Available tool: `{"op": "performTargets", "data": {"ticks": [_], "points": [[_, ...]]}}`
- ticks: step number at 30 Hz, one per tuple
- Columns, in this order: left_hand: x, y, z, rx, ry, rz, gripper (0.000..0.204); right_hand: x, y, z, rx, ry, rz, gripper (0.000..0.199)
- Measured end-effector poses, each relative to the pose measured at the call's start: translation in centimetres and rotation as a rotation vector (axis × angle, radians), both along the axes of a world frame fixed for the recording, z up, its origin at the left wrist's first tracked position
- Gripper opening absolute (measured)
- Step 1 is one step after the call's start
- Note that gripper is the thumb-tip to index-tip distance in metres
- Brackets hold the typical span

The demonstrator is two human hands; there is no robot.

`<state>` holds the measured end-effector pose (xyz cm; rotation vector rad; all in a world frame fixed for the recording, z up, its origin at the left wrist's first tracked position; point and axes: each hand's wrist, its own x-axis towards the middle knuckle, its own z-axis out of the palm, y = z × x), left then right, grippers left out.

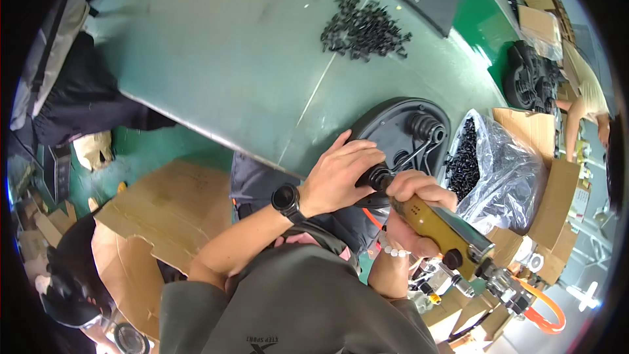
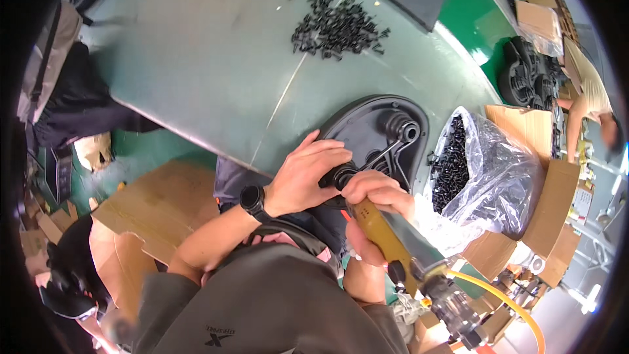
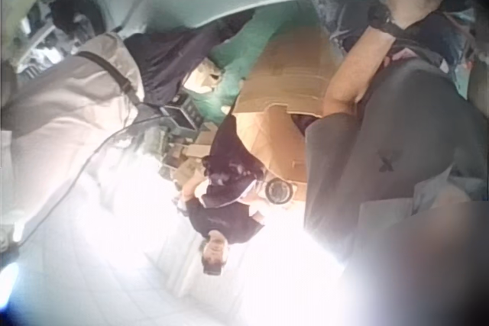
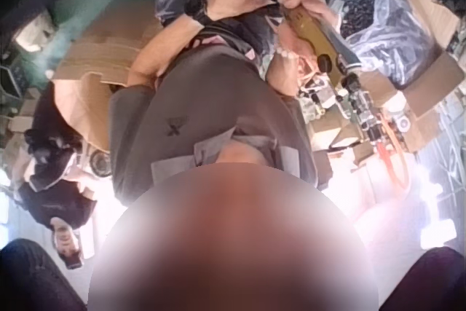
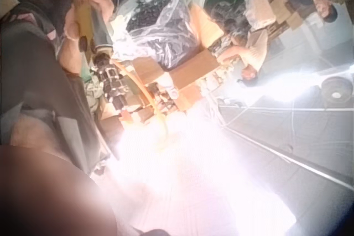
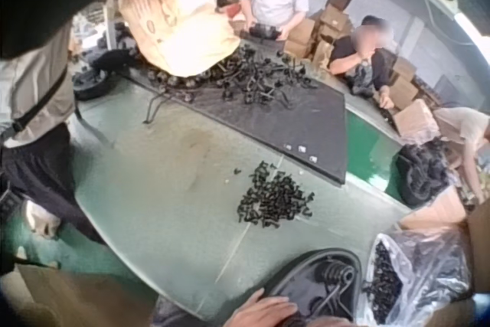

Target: Assembling bicycle seats using a pneumatic screwdriver on an assembly line.

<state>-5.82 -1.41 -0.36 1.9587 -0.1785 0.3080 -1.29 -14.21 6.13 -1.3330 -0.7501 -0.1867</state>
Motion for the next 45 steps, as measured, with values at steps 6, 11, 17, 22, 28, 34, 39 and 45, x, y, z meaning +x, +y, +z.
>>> {"op": "performTargets", "data": {"ticks": [6, 11, 17, 22, 28, 34, 39, 45], "points": [[-4.0, -2.2, 2.9, 0.113, 0.134, 0.052, 0.063, 0.4, -3.4, 4.6, -0.067, -0.129, 0.205, 0.085], [6.9, 5.4, 0.1, 0.370, -0.067, 0.462, 0.030, -0.6, -4.5, 6.7, 0.294, 0.096, 0.164, 0.083], [13.9, 8.6, -2.9, 0.767, -0.088, 0.378, 0.013, -0.7, -5.7, 6.0, 0.303, 0.105, 0.175, 0.086], [10.7, 7.4, -1.4, 0.373, -0.285, 0.498, 0.010, -0.7, -5.4, 5.6, 0.383, 0.093, 0.129, 0.088], [-0.8, 0.4, 4.4, -1.567, 0.642, 0.003, 0.018, -0.8, -3.4, 6.3, 0.450, 0.037, 0.045, 0.086], [-2.8, -1.9, 5.1, -1.757, 0.589, -0.083, 0.016, -0.9, -1.5, 5.8, 0.388, 0.047, -0.048, 0.091], [-2.8, -2.0, 5.4, -1.757, 0.555, -0.117, 0.018, -1.1, -2.0, 5.7, 0.401, 0.046, -0.073, 0.091], [-2.3, -1.8, 5.2, -1.756, 0.560, -0.275, 0.020, -0.9, -2.5, 5.8, 0.467, 0.077, -0.096, 0.089]]}}
